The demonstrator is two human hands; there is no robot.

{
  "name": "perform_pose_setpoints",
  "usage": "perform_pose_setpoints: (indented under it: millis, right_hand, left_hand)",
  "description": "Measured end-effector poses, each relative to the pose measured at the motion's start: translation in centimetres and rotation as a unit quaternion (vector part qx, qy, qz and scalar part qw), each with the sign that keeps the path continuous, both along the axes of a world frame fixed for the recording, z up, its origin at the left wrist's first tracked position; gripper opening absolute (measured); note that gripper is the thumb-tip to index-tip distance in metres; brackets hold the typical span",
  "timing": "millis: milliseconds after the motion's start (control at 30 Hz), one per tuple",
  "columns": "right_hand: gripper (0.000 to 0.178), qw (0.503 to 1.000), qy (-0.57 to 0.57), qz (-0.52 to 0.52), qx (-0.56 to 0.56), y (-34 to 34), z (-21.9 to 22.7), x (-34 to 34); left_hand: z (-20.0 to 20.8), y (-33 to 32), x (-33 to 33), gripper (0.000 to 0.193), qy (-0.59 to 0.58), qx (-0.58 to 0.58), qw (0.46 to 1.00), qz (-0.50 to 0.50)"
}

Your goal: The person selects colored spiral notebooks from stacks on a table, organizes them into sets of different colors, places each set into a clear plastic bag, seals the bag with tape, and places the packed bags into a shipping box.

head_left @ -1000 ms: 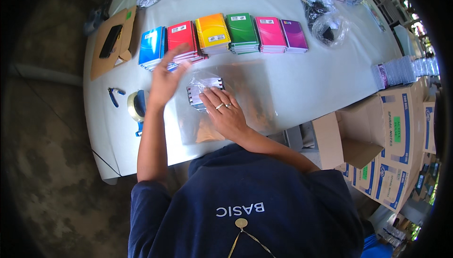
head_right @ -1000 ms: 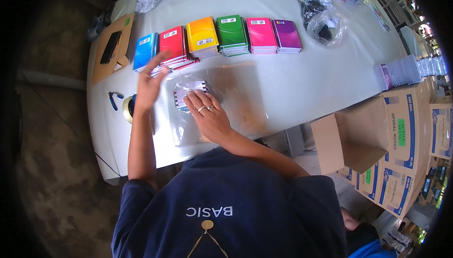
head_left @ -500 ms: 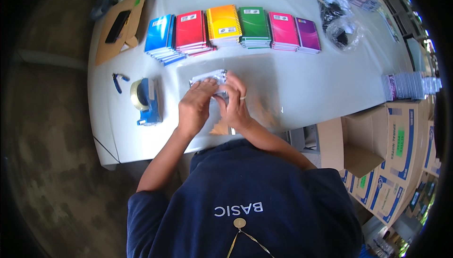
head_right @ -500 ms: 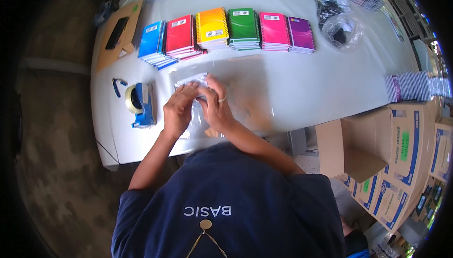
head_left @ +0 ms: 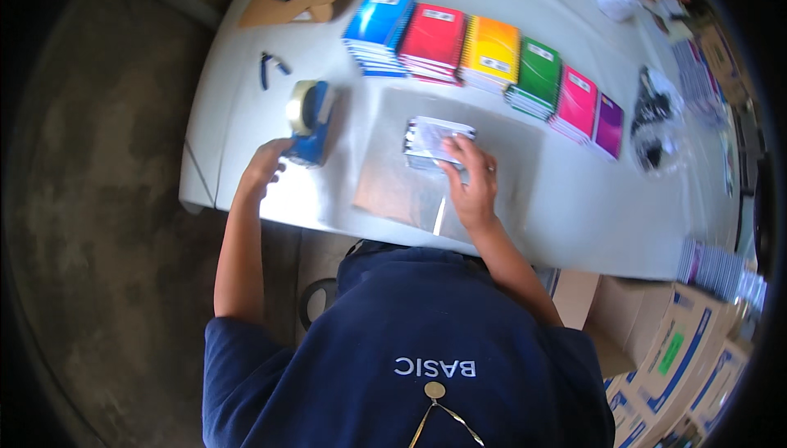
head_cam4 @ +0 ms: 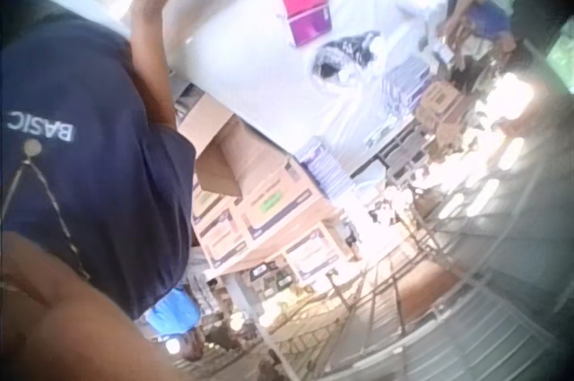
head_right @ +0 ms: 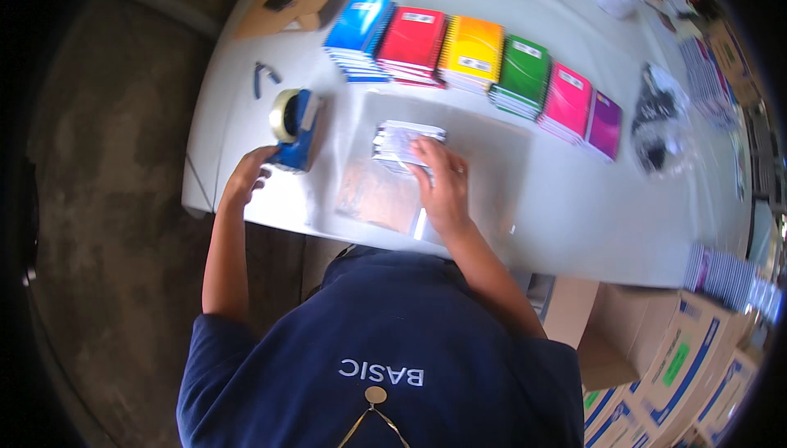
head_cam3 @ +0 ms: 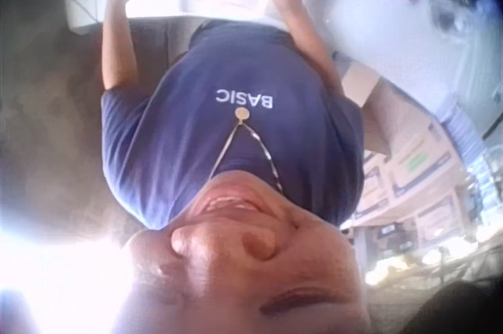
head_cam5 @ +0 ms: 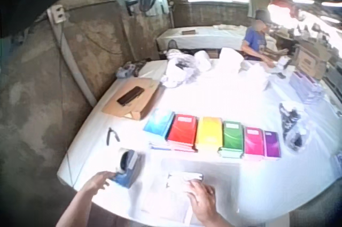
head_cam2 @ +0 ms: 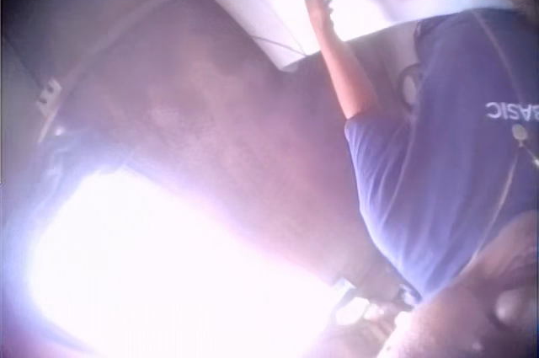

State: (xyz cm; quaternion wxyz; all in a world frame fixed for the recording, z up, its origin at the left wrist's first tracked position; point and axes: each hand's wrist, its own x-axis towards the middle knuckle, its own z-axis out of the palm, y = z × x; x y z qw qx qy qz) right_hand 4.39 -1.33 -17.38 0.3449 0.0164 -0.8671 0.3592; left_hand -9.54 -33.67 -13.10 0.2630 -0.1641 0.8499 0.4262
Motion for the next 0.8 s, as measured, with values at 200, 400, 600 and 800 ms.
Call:
perform_pose_setpoints:
  millis: [200, 400, 600, 800]
  right_hand:
    - [0.048, 0.999, 0.019, 0.031, 0.010, -0.5, 0.2, -0.1]
    - [0.048, 0.999, 0.020, 0.034, 0.014, -0.5, 0.9, -0.1]
    - [0.047, 1.000, 0.012, 0.027, -0.008, 0.3, -0.3, 0.0]
    - [0.050, 0.999, 0.022, 0.034, -0.006, -0.1, 0.5, 0.2]
  left_hand:
    - [-0.9, -3.5, -0.1, 0.031, -0.039, 0.204, 0.977, -0.048]
    - [-4.6, -7.1, 5.4, 0.018, 0.131, 0.075, 0.988, -0.017]
    - [3.2, 7.3, 4.3, 0.037, 0.318, 0.223, 0.916, 0.102]
    - [2.1, 19.5, 11.0, 0.040, -0.012, 0.200, 0.980, 0.007]
